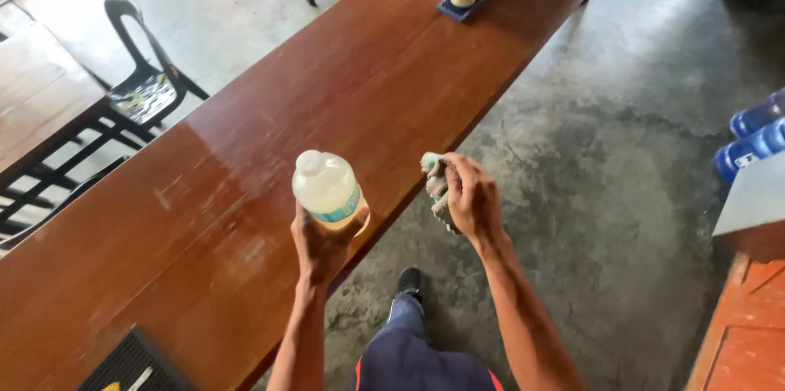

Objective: Wiping a wooden bar counter with a cloth and cleaning solution, followed by organizing bottles and cans on the counter.

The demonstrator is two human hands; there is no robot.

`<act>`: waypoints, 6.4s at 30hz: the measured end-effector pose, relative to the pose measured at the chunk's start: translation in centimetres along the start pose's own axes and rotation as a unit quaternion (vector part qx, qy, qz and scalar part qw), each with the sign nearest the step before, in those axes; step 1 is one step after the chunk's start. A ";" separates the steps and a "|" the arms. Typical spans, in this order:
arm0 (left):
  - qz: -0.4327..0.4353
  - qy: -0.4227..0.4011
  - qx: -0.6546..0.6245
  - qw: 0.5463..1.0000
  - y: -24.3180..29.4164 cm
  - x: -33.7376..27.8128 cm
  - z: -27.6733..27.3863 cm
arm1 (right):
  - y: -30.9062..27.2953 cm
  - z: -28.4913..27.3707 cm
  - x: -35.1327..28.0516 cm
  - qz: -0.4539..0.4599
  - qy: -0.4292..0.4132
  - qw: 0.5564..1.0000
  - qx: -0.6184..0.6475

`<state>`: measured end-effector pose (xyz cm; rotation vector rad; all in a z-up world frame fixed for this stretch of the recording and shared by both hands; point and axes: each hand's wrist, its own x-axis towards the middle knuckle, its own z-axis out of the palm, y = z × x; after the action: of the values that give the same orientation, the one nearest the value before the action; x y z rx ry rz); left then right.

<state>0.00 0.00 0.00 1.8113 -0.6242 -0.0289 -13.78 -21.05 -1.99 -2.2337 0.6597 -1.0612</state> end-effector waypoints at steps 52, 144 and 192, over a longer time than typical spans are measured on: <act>0.006 -0.013 0.020 1.000 4.9 9.9 30.1 | 18.4 7.0 33.4 0.065 -0.585 0.751 0.301; 0.028 0.282 0.365 0.887 -4.2 11.9 13.5 | 10.4 14.2 27.4 -0.313 -0.190 0.930 0.006; -0.143 0.008 0.473 0.869 -17.3 41.1 14.0 | 7.3 37.4 39.1 -0.245 -0.424 0.851 -0.190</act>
<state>37.61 -26.48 -8.38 2.8475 -0.3545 0.1120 36.96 -40.67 -5.93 -2.9531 -0.1209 -0.0194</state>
